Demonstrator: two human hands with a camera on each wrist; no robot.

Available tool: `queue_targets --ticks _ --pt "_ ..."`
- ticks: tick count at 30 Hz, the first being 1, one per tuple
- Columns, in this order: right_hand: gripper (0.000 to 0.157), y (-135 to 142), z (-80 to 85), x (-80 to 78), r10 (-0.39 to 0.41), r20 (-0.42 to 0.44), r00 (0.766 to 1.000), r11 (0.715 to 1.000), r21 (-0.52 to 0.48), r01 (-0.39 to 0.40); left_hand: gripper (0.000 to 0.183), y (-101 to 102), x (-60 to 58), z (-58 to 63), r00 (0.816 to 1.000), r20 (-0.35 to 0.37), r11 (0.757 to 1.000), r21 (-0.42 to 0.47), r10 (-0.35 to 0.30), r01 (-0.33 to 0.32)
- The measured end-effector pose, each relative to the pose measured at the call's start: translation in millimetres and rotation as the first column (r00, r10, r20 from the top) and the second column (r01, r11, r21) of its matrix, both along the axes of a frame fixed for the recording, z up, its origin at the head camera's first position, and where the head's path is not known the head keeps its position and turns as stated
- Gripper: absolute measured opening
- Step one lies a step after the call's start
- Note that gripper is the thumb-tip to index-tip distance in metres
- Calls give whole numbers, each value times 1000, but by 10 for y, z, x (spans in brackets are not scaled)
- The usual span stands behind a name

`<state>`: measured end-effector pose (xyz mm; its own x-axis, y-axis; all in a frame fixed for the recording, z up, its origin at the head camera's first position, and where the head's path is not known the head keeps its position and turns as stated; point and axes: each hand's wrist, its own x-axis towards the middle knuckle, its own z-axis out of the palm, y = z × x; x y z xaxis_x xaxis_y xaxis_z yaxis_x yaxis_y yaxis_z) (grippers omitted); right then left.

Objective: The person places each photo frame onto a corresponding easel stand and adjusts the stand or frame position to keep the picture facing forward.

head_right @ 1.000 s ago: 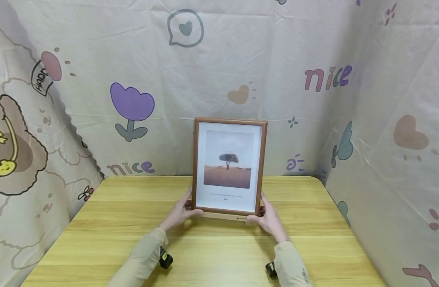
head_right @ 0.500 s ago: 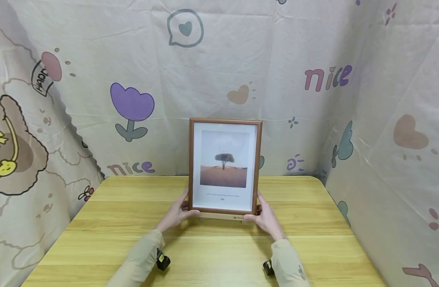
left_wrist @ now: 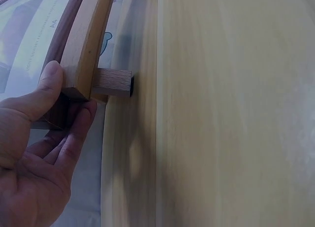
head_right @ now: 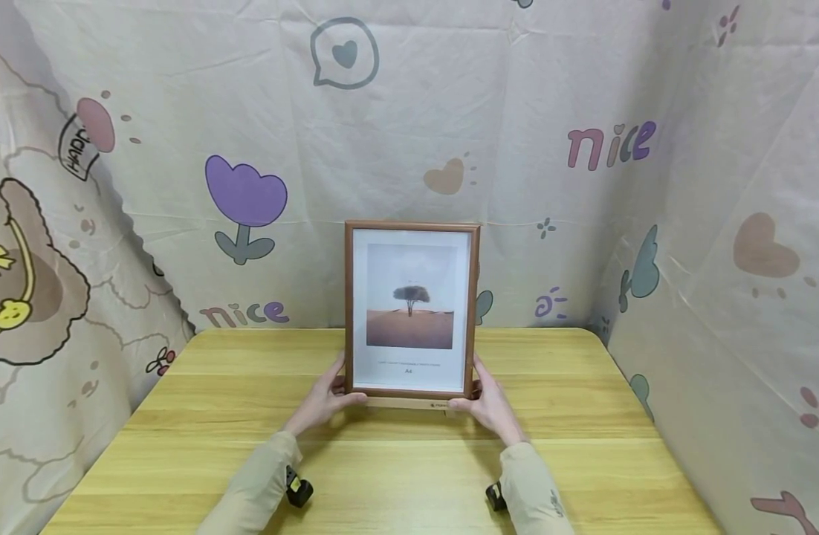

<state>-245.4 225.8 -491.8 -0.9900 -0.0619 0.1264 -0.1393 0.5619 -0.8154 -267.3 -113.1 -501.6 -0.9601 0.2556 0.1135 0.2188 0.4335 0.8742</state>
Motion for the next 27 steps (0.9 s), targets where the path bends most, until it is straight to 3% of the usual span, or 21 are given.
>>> queue_targets --ticks 27 --pt "109 -143 1 -36 21 -13 1000 1000 -19 -21 111 -120 62 10 1000 -5 1000 0 28 -28"
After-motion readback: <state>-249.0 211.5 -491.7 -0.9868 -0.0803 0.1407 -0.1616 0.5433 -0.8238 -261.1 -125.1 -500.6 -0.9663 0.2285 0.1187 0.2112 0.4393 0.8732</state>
